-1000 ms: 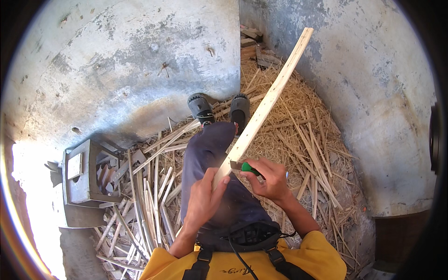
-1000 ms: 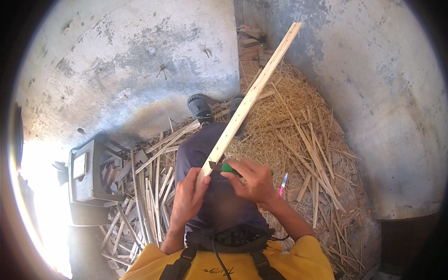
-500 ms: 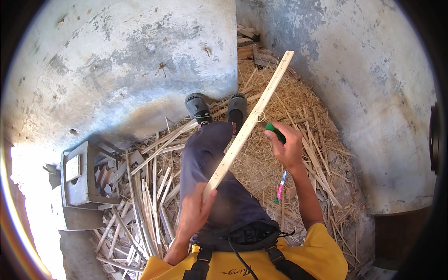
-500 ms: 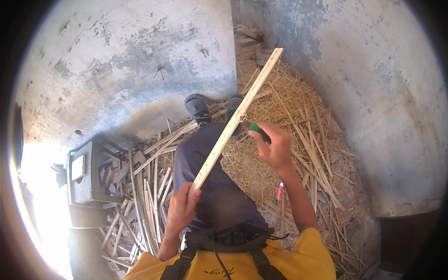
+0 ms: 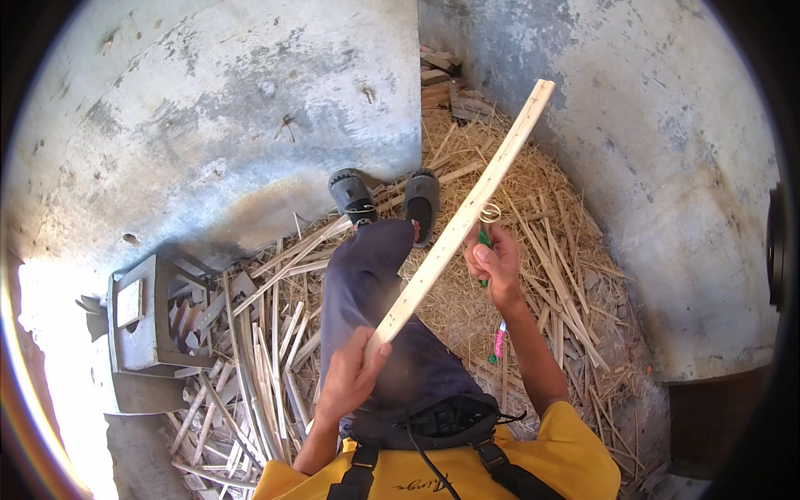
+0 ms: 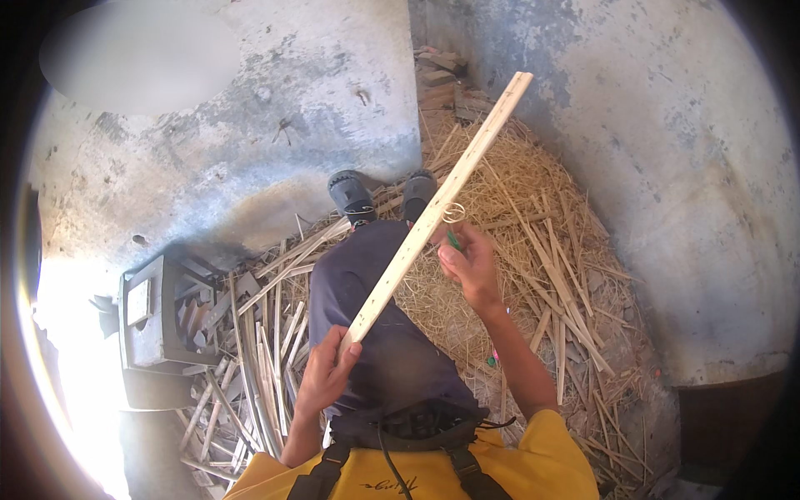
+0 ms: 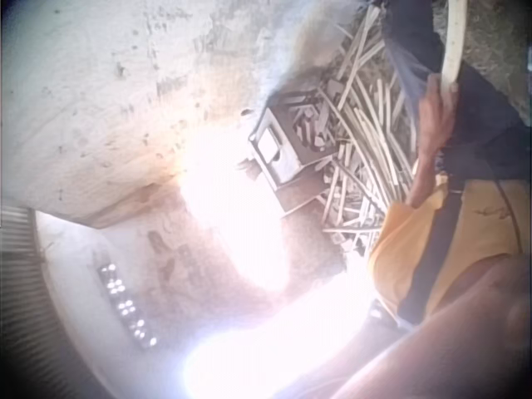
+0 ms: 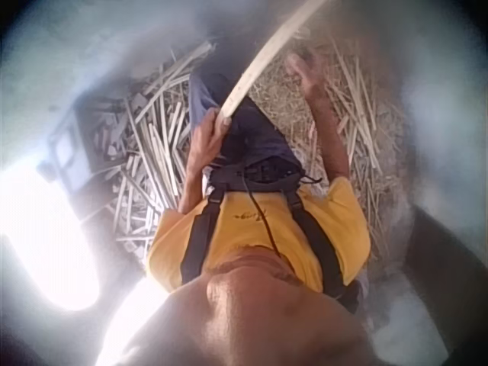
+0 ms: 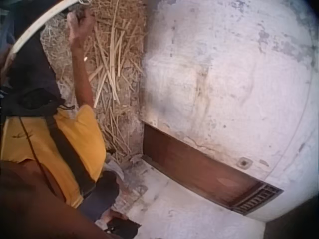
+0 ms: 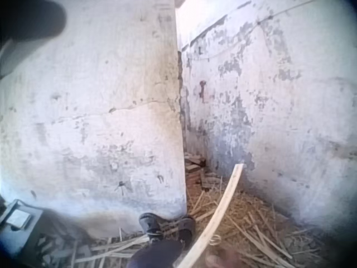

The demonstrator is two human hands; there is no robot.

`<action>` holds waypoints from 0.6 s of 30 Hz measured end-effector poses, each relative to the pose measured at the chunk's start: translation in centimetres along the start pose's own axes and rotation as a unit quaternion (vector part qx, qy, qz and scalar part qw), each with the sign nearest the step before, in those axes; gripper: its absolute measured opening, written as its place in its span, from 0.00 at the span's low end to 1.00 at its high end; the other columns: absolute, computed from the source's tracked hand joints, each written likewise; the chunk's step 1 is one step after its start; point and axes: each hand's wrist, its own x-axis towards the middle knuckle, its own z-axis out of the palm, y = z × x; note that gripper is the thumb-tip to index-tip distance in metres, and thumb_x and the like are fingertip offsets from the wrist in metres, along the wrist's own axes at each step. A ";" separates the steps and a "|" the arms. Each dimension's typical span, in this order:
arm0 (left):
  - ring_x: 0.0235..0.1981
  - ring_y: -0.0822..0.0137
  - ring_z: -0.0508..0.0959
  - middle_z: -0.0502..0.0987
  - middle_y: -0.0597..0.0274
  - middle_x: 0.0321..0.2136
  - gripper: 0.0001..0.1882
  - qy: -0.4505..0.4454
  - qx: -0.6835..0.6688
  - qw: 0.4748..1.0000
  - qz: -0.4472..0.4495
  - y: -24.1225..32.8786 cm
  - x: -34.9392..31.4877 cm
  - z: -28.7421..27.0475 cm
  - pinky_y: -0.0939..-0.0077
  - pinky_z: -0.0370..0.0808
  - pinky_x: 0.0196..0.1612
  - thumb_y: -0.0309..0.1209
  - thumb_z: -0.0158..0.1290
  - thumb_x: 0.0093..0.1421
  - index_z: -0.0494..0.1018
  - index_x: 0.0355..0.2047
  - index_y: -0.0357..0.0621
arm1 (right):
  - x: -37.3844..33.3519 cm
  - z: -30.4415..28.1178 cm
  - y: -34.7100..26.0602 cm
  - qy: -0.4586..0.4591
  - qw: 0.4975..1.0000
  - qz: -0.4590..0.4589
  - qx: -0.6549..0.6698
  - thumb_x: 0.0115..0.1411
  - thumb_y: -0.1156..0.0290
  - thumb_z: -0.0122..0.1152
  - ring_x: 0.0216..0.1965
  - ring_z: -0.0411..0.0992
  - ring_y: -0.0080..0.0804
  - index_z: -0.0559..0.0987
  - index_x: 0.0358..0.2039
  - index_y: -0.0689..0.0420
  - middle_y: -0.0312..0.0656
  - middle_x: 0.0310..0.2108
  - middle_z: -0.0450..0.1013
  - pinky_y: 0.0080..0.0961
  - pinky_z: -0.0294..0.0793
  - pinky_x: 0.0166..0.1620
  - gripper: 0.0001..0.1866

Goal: The person shaves a thin wooden strip by hand using a green utility knife while sitting in a workspace covered in wood shavings.

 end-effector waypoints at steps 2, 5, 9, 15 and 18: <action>0.22 0.57 0.76 0.74 0.52 0.21 0.13 0.009 0.008 1.000 0.003 -0.1 0.1 0.1 0.63 0.70 0.29 0.36 0.55 0.74 0.72 0.42 0.37 | -0.3 1.8 -0.4 0.036 0.999 0.009 0.019 0.70 0.65 0.66 0.22 0.60 0.12 0.80 0.51 0.61 0.27 0.25 0.66 0.15 0.57 0.25 0.15; 0.23 0.60 0.77 0.75 0.54 0.21 0.13 0.030 0.011 0.999 0.005 -0.5 0.2 0.2 0.64 0.70 0.30 0.37 0.55 0.74 0.72 0.41 0.38 | -0.1 2.5 -0.5 0.033 0.998 0.020 -0.043 0.70 0.66 0.66 0.22 0.60 0.10 0.78 0.56 0.61 0.30 0.28 0.73 0.14 0.57 0.24 0.18; 0.23 0.55 0.78 0.76 0.53 0.21 0.14 0.026 0.027 0.999 0.025 -0.6 0.4 -0.2 0.63 0.71 0.30 0.38 0.57 0.73 0.72 0.41 0.38 | 0.5 3.5 -1.2 0.022 0.998 0.047 -0.046 0.70 0.68 0.67 0.22 0.61 0.08 0.76 0.60 0.62 0.41 0.41 0.83 0.15 0.57 0.24 0.22; 0.26 0.55 0.79 0.79 0.52 0.25 0.16 -0.025 0.072 0.997 -0.005 -0.3 0.9 -1.8 0.64 0.74 0.33 0.39 0.60 0.71 0.73 0.42 0.37 | 0.1 3.2 -1.7 0.000 0.995 0.100 0.029 0.69 0.71 0.68 0.38 0.79 0.23 0.74 0.61 0.66 0.51 0.48 0.83 0.17 0.76 0.40 0.24; 0.31 0.58 0.81 0.81 0.51 0.31 0.19 0.011 0.095 0.992 0.083 0.3 1.6 -1.8 0.66 0.75 0.37 0.40 0.61 0.70 0.74 0.49 0.36 | -0.5 4.8 -1.9 0.026 0.995 0.084 0.039 0.67 0.77 0.68 0.49 0.83 0.37 0.72 0.61 0.68 0.49 0.49 0.80 0.25 0.83 0.50 0.24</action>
